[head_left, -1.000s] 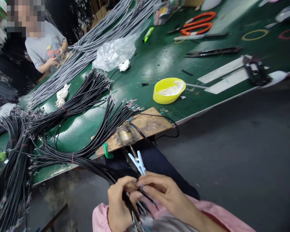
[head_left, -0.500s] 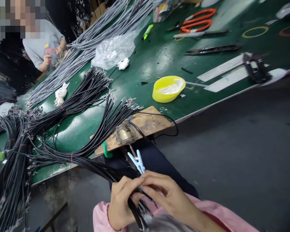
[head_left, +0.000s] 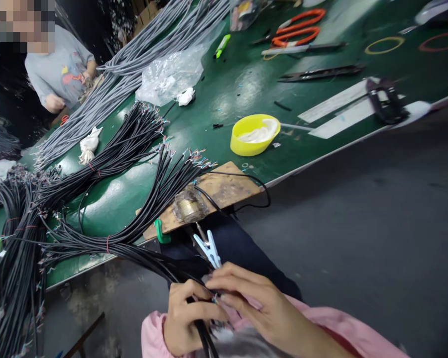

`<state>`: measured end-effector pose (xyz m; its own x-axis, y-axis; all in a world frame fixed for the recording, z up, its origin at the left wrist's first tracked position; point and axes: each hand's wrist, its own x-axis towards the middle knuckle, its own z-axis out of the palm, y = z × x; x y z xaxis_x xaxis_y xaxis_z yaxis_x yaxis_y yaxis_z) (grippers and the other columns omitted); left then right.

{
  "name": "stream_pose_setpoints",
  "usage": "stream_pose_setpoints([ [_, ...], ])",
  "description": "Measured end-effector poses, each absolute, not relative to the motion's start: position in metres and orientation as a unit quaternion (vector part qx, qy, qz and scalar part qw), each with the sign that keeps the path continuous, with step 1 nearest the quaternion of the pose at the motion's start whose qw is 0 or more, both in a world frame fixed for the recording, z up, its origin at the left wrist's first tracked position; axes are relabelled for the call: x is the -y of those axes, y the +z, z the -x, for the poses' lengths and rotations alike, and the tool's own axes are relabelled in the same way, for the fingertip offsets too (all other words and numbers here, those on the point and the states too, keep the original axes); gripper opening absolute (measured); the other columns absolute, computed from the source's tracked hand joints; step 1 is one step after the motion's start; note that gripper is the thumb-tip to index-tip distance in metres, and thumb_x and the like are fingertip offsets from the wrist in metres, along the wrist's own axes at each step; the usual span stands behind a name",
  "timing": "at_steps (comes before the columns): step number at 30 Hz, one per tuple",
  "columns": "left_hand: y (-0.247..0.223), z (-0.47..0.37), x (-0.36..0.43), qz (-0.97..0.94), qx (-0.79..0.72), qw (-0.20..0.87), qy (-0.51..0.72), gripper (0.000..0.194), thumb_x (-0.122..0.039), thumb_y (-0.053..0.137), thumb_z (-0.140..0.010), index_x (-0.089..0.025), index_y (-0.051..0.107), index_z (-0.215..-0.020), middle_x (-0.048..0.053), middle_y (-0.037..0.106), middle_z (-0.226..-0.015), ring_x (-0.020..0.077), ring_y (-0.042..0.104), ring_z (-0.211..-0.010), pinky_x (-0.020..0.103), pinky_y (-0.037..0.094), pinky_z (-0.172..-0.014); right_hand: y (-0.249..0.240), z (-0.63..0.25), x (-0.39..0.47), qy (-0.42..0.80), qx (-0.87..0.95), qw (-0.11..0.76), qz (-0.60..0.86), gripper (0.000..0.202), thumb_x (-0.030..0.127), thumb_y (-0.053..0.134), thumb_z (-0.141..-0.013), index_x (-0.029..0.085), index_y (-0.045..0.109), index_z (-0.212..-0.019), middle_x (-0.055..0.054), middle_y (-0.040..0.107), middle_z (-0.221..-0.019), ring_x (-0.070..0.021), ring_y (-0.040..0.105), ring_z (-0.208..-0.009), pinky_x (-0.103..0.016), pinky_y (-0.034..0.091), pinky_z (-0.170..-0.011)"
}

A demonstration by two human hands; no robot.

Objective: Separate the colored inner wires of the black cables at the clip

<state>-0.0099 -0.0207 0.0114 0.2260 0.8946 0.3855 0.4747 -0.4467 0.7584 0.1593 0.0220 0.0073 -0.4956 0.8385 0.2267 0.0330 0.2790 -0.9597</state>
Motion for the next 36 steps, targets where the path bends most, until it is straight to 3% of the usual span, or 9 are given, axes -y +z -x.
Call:
stream_pose_setpoints([
  [3, 0.012, 0.009, 0.021, -0.74, -0.464, 0.262, 0.411, 0.036, -0.033, 0.046, -0.095, -0.021, 0.069, -0.07, 0.002, 0.057, -0.061, 0.0083, 0.054, -0.056, 0.023, 0.037, -0.057, 0.008, -0.157, -0.02, 0.441, 0.737, 0.413, 0.302, 0.023, 0.015, 0.042, -0.094, 0.017, 0.06, -0.08, -0.005, 0.062, -0.074, -0.0115, 0.061, -0.069, -0.018, 0.049, -0.064],
  [10, 0.009, 0.011, 0.023, -0.739, -0.448, 0.286, 0.414, 0.023, -0.02, 0.048, -0.093, -0.019, 0.066, -0.08, 0.001, 0.06, -0.068, 0.0081, 0.057, -0.061, 0.021, 0.037, -0.061, 0.008, -0.158, -0.02, 0.275, 0.796, 0.411, 0.349, 0.022, 0.011, 0.035, -0.095, 0.017, 0.054, -0.084, -0.005, 0.062, -0.073, -0.015, 0.061, -0.069, -0.025, 0.047, -0.061],
  [13, 0.008, 0.013, 0.025, -0.73, -0.438, 0.307, 0.426, 0.023, -0.018, 0.046, -0.094, -0.02, 0.065, -0.081, 0.001, 0.061, -0.07, 0.0085, 0.058, -0.064, 0.021, 0.037, -0.061, 0.008, -0.161, -0.021, 0.288, 0.752, 0.441, 0.395, 0.019, 0.013, 0.039, -0.095, 0.018, 0.055, -0.085, -0.005, 0.061, -0.072, -0.0129, 0.061, -0.066, -0.022, 0.048, -0.059],
  [18, 0.007, 0.013, 0.023, -0.734, -0.437, 0.306, 0.421, 0.021, -0.018, 0.049, -0.092, -0.018, 0.065, -0.079, 0.001, 0.06, -0.066, 0.0083, 0.057, -0.058, 0.021, 0.038, -0.059, 0.009, -0.161, -0.018, 0.309, 0.777, 0.44, 0.327, 0.019, 0.021, 0.042, -0.097, 0.02, 0.06, -0.09, -0.004, 0.066, -0.075, -0.0125, 0.066, -0.071, -0.02, 0.05, -0.062],
  [24, 0.013, 0.006, 0.017, -0.704, -0.492, 0.298, 0.415, 0.025, -0.038, 0.057, -0.09, -0.014, 0.064, -0.092, 0.002, 0.064, -0.061, 0.0099, 0.06, -0.052, 0.018, 0.044, -0.053, 0.002, -0.16, -0.017, 0.363, 0.765, 0.407, 0.342, 0.029, 0.023, 0.038, -0.098, 0.019, 0.058, -0.078, -0.005, 0.063, -0.069, -0.0134, 0.062, -0.066, -0.023, 0.048, -0.059],
  [29, 0.014, 0.001, 0.014, -0.706, -0.507, 0.296, 0.396, 0.034, -0.038, 0.053, -0.092, -0.012, 0.064, -0.072, 0.004, 0.061, -0.057, 0.0102, 0.057, -0.049, 0.019, 0.041, -0.048, 0.0, -0.159, -0.02, 0.444, 0.717, 0.408, 0.349, 0.031, 0.022, 0.035, -0.098, 0.017, 0.053, -0.073, -0.005, 0.057, -0.068, -0.0114, 0.058, -0.063, -0.019, 0.048, -0.057],
  [36, 0.013, 0.0, 0.014, -0.702, -0.516, 0.292, 0.395, 0.035, -0.038, 0.055, -0.091, -0.012, 0.06, -0.067, 0.004, 0.058, -0.054, 0.0101, 0.054, -0.048, 0.02, 0.037, -0.046, 0.004, -0.167, -0.027, 0.469, 0.748, 0.346, 0.318, 0.028, 0.017, 0.033, -0.096, 0.017, 0.053, -0.076, -0.005, 0.056, -0.072, -0.0125, 0.055, -0.065, -0.022, 0.045, -0.06],
])
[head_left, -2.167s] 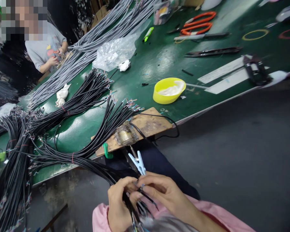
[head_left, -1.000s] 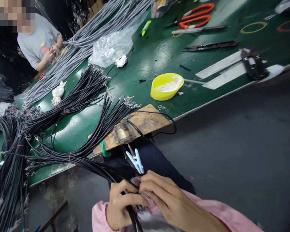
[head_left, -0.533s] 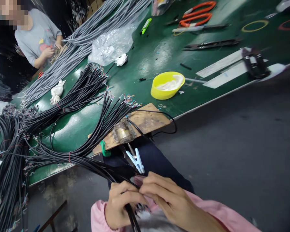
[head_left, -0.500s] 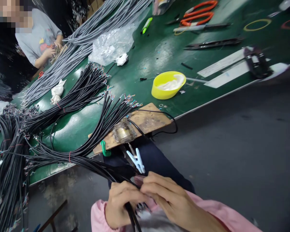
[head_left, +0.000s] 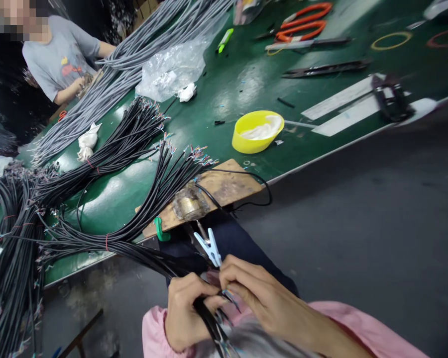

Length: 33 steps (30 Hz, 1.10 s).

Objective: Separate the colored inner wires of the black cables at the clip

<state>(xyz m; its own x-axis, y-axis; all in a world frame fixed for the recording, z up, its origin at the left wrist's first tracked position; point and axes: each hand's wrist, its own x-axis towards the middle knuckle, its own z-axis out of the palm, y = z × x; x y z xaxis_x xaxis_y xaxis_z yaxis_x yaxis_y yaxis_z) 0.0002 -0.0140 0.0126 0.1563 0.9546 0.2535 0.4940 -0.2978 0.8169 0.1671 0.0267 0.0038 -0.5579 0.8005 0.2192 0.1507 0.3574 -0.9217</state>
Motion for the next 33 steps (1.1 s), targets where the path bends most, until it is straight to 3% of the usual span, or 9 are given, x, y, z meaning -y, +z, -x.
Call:
stream_pose_setpoints([
  [3, 0.015, -0.001, 0.014, -0.699, -0.511, 0.288, 0.409, 0.037, -0.039, 0.054, -0.091, -0.012, 0.058, -0.066, 0.004, 0.06, -0.056, 0.0097, 0.055, -0.049, 0.02, 0.038, -0.048, 0.001, -0.171, -0.04, 0.483, 0.723, 0.357, 0.343, 0.033, 0.027, 0.034, -0.098, 0.017, 0.052, -0.073, -0.005, 0.055, -0.071, -0.0125, 0.054, -0.065, -0.022, 0.044, -0.06],
  [5, 0.016, -0.003, 0.014, -0.691, -0.516, 0.284, 0.42, 0.037, -0.039, 0.053, -0.092, -0.012, 0.057, -0.066, 0.003, 0.059, -0.056, 0.0092, 0.054, -0.049, 0.019, 0.038, -0.048, -0.004, -0.169, -0.051, 0.511, 0.668, 0.376, 0.389, 0.039, 0.044, 0.038, -0.097, 0.016, 0.054, -0.074, -0.005, 0.054, -0.07, -0.0126, 0.052, -0.062, -0.023, 0.044, -0.057],
  [8, 0.016, -0.008, 0.014, -0.665, -0.547, 0.27, 0.432, 0.041, -0.041, 0.053, -0.091, -0.012, 0.054, -0.062, 0.002, 0.055, -0.053, 0.0088, 0.05, -0.048, 0.02, 0.036, -0.048, -0.01, -0.156, -0.064, 0.636, 0.562, 0.359, 0.388, 0.059, 0.069, 0.039, -0.086, 0.014, 0.059, -0.079, -0.002, 0.048, -0.063, -0.0112, 0.045, -0.052, -0.023, 0.039, -0.049],
  [10, 0.014, -0.011, 0.013, -0.647, -0.571, 0.258, 0.434, 0.043, -0.041, 0.053, -0.091, -0.012, 0.053, -0.06, 0.002, 0.053, -0.053, 0.0089, 0.049, -0.048, 0.021, 0.035, -0.048, -0.013, -0.144, -0.069, 0.726, 0.483, 0.339, 0.353, 0.065, 0.076, 0.043, -0.079, 0.013, 0.06, -0.077, -0.002, 0.048, -0.062, -0.011, 0.045, -0.054, -0.023, 0.04, -0.052],
  [14, 0.012, -0.015, 0.009, -0.635, -0.601, 0.237, 0.425, 0.042, -0.038, 0.053, -0.091, -0.013, 0.049, -0.058, 0.0, 0.049, -0.052, 0.0086, 0.045, -0.048, 0.021, 0.034, -0.048, -0.014, -0.127, -0.071, 0.827, 0.328, 0.346, 0.297, 0.061, 0.072, 0.063, -0.068, 0.011, 0.059, -0.067, -0.001, 0.049, -0.062, -0.0087, 0.044, -0.056, -0.021, 0.036, -0.054],
  [19, 0.014, -0.018, 0.001, -0.645, -0.601, 0.224, 0.417, 0.037, -0.031, 0.055, -0.09, -0.013, 0.046, -0.059, -0.002, 0.044, -0.052, 0.0068, 0.042, -0.047, 0.018, 0.032, -0.047, -0.012, -0.123, -0.068, 0.867, 0.22, 0.357, 0.269, 0.053, 0.061, 0.074, -0.065, 0.01, 0.057, -0.06, -0.001, 0.05, -0.063, -0.0074, 0.044, -0.057, -0.019, 0.036, -0.055],
  [22, 0.016, -0.02, -0.001, -0.649, -0.597, 0.231, 0.41, 0.034, -0.029, 0.056, -0.089, -0.014, 0.045, -0.06, -0.002, 0.045, -0.054, 0.0065, 0.041, -0.047, 0.017, 0.032, -0.047, -0.013, -0.123, -0.065, 0.892, 0.18, 0.342, 0.235, 0.051, 0.059, 0.074, -0.065, 0.011, 0.059, -0.061, -0.001, 0.051, -0.062, -0.0072, 0.043, -0.055, -0.019, 0.036, -0.054],
  [28, 0.015, -0.018, 0.003, -0.657, -0.581, 0.235, 0.42, 0.034, -0.031, 0.054, -0.091, -0.013, 0.048, -0.062, -0.001, 0.051, -0.055, 0.007, 0.046, -0.049, 0.017, 0.035, -0.049, -0.033, -0.128, -0.061, 0.923, 0.122, 0.283, 0.231, 0.064, 0.074, 0.066, -0.06, 0.01, 0.068, -0.07, -0.003, 0.055, -0.061, -0.0095, 0.046, -0.054, -0.021, 0.038, -0.053],
  [33, 0.013, -0.015, 0.007, -0.66, -0.565, 0.229, 0.439, 0.027, -0.03, 0.058, -0.089, -0.013, 0.057, -0.067, 0.001, 0.058, -0.057, 0.0084, 0.053, -0.05, 0.018, 0.037, -0.05, -0.049, -0.136, -0.058, 0.914, 0.067, 0.302, 0.261, 0.053, 0.062, 0.077, -0.057, 0.013, 0.07, -0.076, -0.002, 0.058, -0.066, -0.009, 0.05, -0.059, -0.02, 0.04, -0.056],
])
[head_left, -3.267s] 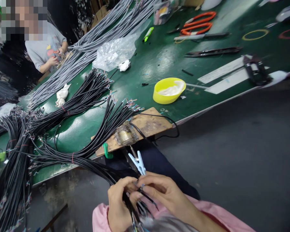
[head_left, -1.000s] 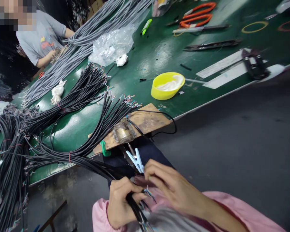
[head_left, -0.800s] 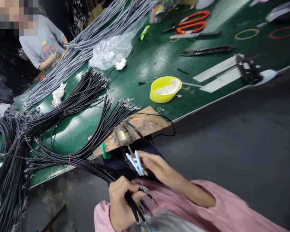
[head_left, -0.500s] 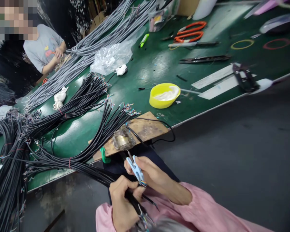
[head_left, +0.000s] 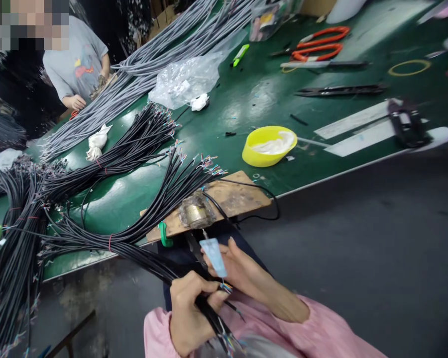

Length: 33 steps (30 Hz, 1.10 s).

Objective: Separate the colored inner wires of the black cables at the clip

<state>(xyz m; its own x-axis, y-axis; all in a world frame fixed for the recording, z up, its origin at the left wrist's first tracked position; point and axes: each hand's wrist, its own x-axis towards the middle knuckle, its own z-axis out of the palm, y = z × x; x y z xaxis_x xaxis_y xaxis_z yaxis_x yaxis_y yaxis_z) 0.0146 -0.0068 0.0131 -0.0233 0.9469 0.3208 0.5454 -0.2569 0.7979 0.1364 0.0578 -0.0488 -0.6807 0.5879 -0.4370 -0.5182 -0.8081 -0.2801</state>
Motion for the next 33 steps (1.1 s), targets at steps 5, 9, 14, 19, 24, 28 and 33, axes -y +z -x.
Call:
stream_pose_setpoints([
  [5, 0.007, -0.002, 0.001, -0.679, -0.483, 0.287, 0.473, 0.023, -0.032, 0.064, -0.084, -0.012, 0.068, -0.075, 0.006, 0.066, -0.064, 0.0101, 0.061, -0.055, 0.015, 0.045, -0.053, -0.057, -0.144, -0.048, 0.902, 0.083, 0.334, 0.26, 0.037, 0.045, 0.084, -0.06, 0.017, 0.07, -0.081, -0.001, 0.058, -0.068, -0.0083, 0.048, -0.058, -0.02, 0.04, -0.056],
  [9, 0.004, 0.013, -0.005, -0.684, -0.391, 0.409, 0.46, 0.042, -0.045, 0.055, -0.088, -0.01, 0.071, -0.071, 0.008, 0.06, -0.054, 0.0101, 0.054, -0.047, 0.018, 0.041, -0.047, -0.058, -0.151, -0.038, 0.906, 0.199, 0.3, 0.224, 0.041, 0.051, 0.075, -0.069, 0.013, 0.062, -0.066, 0.0, 0.051, -0.059, -0.0083, 0.044, -0.054, -0.021, 0.036, -0.055],
  [14, 0.012, 0.014, 0.001, -0.635, -0.394, 0.475, 0.465, 0.052, -0.051, 0.045, -0.091, -0.013, 0.073, -0.07, 0.011, 0.061, -0.06, 0.0119, 0.053, -0.051, 0.021, 0.04, -0.05, -0.047, -0.148, -0.03, 0.863, 0.428, 0.161, 0.216, 0.059, 0.069, 0.065, -0.067, 0.012, 0.053, -0.06, 0.0, 0.045, -0.059, -0.01, 0.039, -0.056, -0.023, 0.031, -0.055],
  [19, 0.022, 0.003, 0.016, -0.62, -0.541, 0.286, 0.491, 0.035, -0.044, 0.056, -0.088, -0.014, 0.07, -0.076, 0.004, 0.058, -0.052, 0.0091, 0.049, -0.044, 0.019, 0.038, -0.047, -0.04, -0.133, -0.019, 0.775, 0.545, 0.163, 0.277, 0.063, 0.073, 0.052, -0.075, 0.011, 0.061, -0.069, -0.001, 0.049, -0.062, -0.0113, 0.041, -0.06, -0.023, 0.034, -0.056],
  [24, 0.021, -0.001, 0.024, -0.633, -0.593, 0.207, 0.452, 0.027, -0.029, 0.053, -0.09, -0.014, 0.066, -0.072, -0.002, 0.049, -0.046, 0.0067, 0.044, -0.041, 0.018, 0.034, -0.044, -0.033, -0.142, -0.017, 0.697, 0.555, 0.269, 0.366, 0.051, 0.061, 0.055, -0.082, 0.012, 0.067, -0.074, -0.007, 0.059, -0.069, -0.0153, 0.054, -0.066, -0.025, 0.046, -0.061],
  [28, 0.017, 0.0, 0.024, -0.626, -0.59, 0.254, 0.443, 0.014, -0.019, 0.056, -0.087, -0.015, 0.068, -0.081, 0.001, 0.061, -0.059, 0.0079, 0.053, -0.051, 0.016, 0.039, -0.05, -0.024, -0.148, -0.023, 0.689, 0.524, 0.349, 0.359, 0.042, 0.053, 0.058, -0.083, 0.013, 0.07, -0.079, -0.009, 0.062, -0.077, -0.0148, 0.059, -0.066, -0.023, 0.05, -0.058],
  [33, 0.016, -0.006, 0.021, -0.612, -0.6, 0.257, 0.447, 0.011, -0.017, 0.061, -0.083, -0.014, 0.066, -0.074, 0.001, 0.06, -0.059, 0.0078, 0.052, -0.051, 0.015, 0.04, -0.05, -0.015, -0.146, -0.025, 0.64, 0.523, 0.42, 0.375, 0.032, 0.041, 0.062, -0.083, 0.013, 0.067, -0.069, -0.007, 0.06, -0.067, -0.0126, 0.06, -0.06, -0.018, 0.049, -0.053],
])
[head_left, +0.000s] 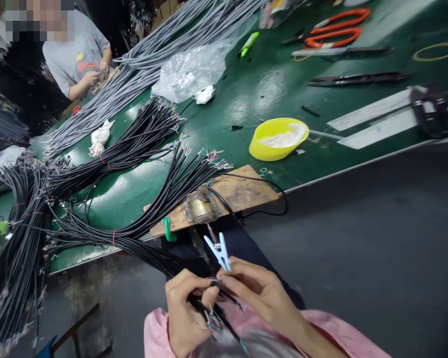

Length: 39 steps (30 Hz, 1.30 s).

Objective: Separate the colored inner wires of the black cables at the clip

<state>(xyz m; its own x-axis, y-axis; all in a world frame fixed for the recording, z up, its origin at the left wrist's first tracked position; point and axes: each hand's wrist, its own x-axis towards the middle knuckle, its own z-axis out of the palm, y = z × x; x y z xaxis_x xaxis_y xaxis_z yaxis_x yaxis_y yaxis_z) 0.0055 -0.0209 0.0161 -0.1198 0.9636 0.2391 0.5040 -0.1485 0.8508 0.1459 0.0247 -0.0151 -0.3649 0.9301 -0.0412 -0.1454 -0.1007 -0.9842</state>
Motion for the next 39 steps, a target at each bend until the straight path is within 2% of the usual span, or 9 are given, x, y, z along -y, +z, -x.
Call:
stream_pose_setpoints([
  [6, 0.01, -0.016, 0.019, -0.594, -0.635, 0.232, 0.436, 0.023, -0.015, 0.061, -0.08, -0.013, 0.054, -0.058, -0.001, 0.05, -0.052, 0.007, 0.046, -0.047, 0.017, 0.034, -0.046, -0.01, -0.149, -0.024, 0.612, 0.542, 0.409, 0.405, 0.033, 0.041, 0.063, -0.081, 0.012, 0.067, -0.068, -0.007, 0.059, -0.063, -0.0123, 0.058, -0.054, -0.017, 0.048, -0.048],
  [15, 0.003, -0.023, 0.014, -0.594, -0.651, 0.206, 0.426, 0.025, -0.014, 0.058, -0.079, -0.013, 0.051, -0.056, -0.002, 0.048, -0.052, 0.0072, 0.045, -0.047, 0.018, 0.033, -0.045, -0.013, -0.147, -0.023, 0.577, 0.532, 0.411, 0.463, 0.046, 0.054, 0.062, -0.079, 0.013, 0.063, -0.059, -0.007, 0.059, -0.057, -0.013, 0.055, -0.049, -0.018, 0.045, -0.043],
  [17, 0.003, -0.024, 0.014, -0.592, -0.657, 0.197, 0.424, 0.023, -0.013, 0.059, -0.079, -0.013, 0.053, -0.057, -0.002, 0.049, -0.052, 0.0072, 0.046, -0.047, 0.018, 0.034, -0.045, -0.015, -0.146, -0.022, 0.543, 0.55, 0.428, 0.468, 0.043, 0.05, 0.061, -0.082, 0.013, 0.064, -0.061, -0.008, 0.061, -0.058, -0.0138, 0.058, -0.05, -0.018, 0.046, -0.044],
  [23, 0.003, -0.023, 0.017, -0.596, -0.665, 0.183, 0.411, 0.021, -0.016, 0.06, -0.08, -0.013, 0.059, -0.06, -0.001, 0.053, -0.053, 0.0076, 0.048, -0.047, 0.018, 0.035, -0.046, -0.017, -0.142, -0.02, 0.414, 0.616, 0.506, 0.44, 0.024, 0.022, 0.054, -0.088, 0.014, 0.062, -0.066, -0.006, 0.062, -0.06, -0.0123, 0.06, -0.052, -0.017, 0.049, -0.048],
  [32, 0.008, -0.019, 0.018, -0.59, -0.681, 0.187, 0.393, 0.021, -0.019, 0.058, -0.082, -0.014, 0.068, -0.065, 0.0, 0.054, -0.051, 0.0084, 0.048, -0.044, 0.02, 0.033, -0.044, -0.017, -0.136, -0.024, 0.236, 0.707, 0.534, 0.4, 0.014, 0.005, 0.055, -0.077, 0.018, 0.057, -0.073, -0.003, 0.062, -0.059, -0.0135, 0.057, -0.052, -0.028, 0.048, -0.055],
  [36, 0.009, -0.017, 0.016, -0.571, -0.681, 0.205, 0.409, 0.023, -0.02, 0.059, -0.082, -0.013, 0.065, -0.061, 0.0, 0.052, -0.05, 0.0077, 0.046, -0.044, 0.018, 0.033, -0.043, -0.014, -0.142, -0.024, 0.301, 0.669, 0.544, 0.408, 0.013, 0.007, 0.056, -0.077, 0.018, 0.061, -0.073, -0.002, 0.063, -0.062, -0.0127, 0.059, -0.055, -0.025, 0.048, -0.056],
  [39, 0.006, -0.019, 0.015, -0.571, -0.683, 0.21, 0.404, 0.026, -0.02, 0.059, -0.081, -0.013, 0.059, -0.056, 0.0, 0.048, -0.05, 0.0076, 0.044, -0.045, 0.019, 0.032, -0.044, -0.017, -0.147, -0.025, 0.478, 0.576, 0.481, 0.457, 0.014, 0.023, 0.058, -0.082, 0.016, 0.064, -0.071, -0.005, 0.066, -0.067, -0.0147, 0.062, -0.06, -0.022, 0.05, -0.055],
])
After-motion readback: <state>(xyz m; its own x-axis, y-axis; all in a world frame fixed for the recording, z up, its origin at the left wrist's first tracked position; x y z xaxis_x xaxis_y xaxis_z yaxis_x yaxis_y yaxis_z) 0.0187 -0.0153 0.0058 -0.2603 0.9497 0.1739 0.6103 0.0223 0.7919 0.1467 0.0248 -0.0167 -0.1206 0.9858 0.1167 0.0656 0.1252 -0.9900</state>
